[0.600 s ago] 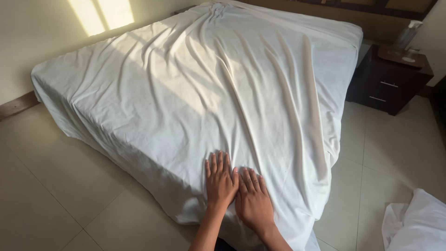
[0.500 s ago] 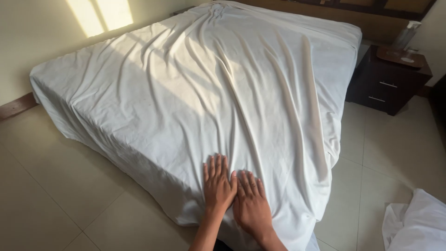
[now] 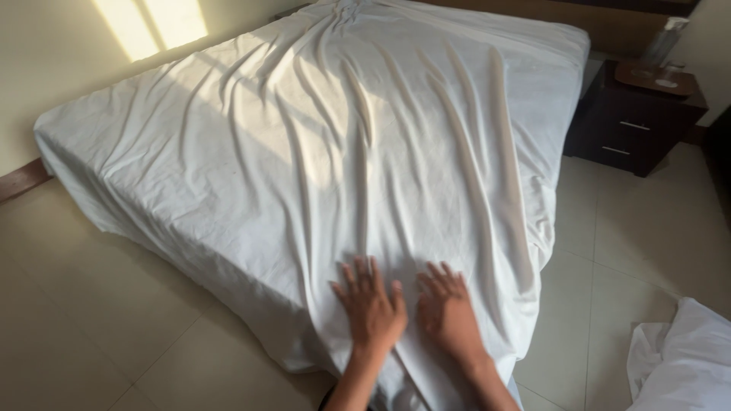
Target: The person smooths a white fitted sheet over a mattress using both hands. They move around the bed to adjust the fabric, ensuring it is flat and wrinkle-free. The person then walks toward the foot of the bed where pillows and other bedding are lying on the floor.
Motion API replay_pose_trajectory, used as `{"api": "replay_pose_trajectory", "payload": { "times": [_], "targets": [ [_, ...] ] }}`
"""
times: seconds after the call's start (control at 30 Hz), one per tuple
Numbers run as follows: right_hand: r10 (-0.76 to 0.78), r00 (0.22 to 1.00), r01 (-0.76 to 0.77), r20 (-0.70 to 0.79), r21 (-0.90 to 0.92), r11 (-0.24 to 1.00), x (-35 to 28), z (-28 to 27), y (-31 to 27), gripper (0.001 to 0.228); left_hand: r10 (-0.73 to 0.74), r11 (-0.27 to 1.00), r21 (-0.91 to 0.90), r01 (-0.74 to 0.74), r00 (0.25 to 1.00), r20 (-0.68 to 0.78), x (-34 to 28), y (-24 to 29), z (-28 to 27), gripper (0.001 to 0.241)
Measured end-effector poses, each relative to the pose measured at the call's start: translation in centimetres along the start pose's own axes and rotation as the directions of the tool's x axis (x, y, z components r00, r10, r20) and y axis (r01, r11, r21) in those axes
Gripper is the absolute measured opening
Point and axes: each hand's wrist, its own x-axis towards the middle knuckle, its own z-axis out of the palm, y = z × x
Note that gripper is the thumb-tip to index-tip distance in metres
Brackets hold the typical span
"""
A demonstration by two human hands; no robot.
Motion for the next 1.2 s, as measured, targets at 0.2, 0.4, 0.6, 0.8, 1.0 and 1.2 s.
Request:
{"api": "replay_pose_trajectory", "payload": {
  "times": [0.2, 0.4, 0.6, 0.8, 1.0, 1.2],
  "targets": [
    [0.126, 0.992, -0.128, -0.032, -0.08, 0.989, -0.2, -1.3, 4.5, 0.046, 0.246, 0.969, -0.052, -0.242, 0.966, 0.082, -1.2, 5.5, 1.8, 0.073],
    [0.105, 0.994, -0.109, -0.045, -0.123, 0.986, -0.5, -1.4, 3.9, 0.048, 0.287, 0.954, -0.097, -0.283, 0.958, 0.022, -1.6, 4.9, 1.6, 0.069],
    [0.088, 0.994, -0.098, -0.065, -0.166, 0.981, -2.3, -0.5, 5.0, 0.05, 0.254, 0.966, -0.073, -0.249, 0.965, 0.069, -2.7, 5.3, 1.2, 0.072],
    [0.099, 0.99, -0.11, -0.095, -0.119, 0.987, -1.6, -1.8, 3.0, 0.048, 0.251, 0.961, -0.105, -0.255, 0.967, -0.053, -2.5, 5.2, 1.1, 0.064],
    [0.129, 0.981, -0.134, -0.143, -0.025, 0.991, -1.8, -1.9, 2.9, 0.039, 0.249, 0.961, -0.106, -0.256, 0.966, -0.072, -2.6, 5.5, 0.7, 0.062],
    [0.132, 0.975, -0.135, -0.178, -0.005, 0.991, -1.9, -2.0, 2.7, 0.036, 0.256, 0.956, -0.119, -0.267, 0.962, -0.099, -2.8, 5.4, 0.8, 0.062]
  ]
}}
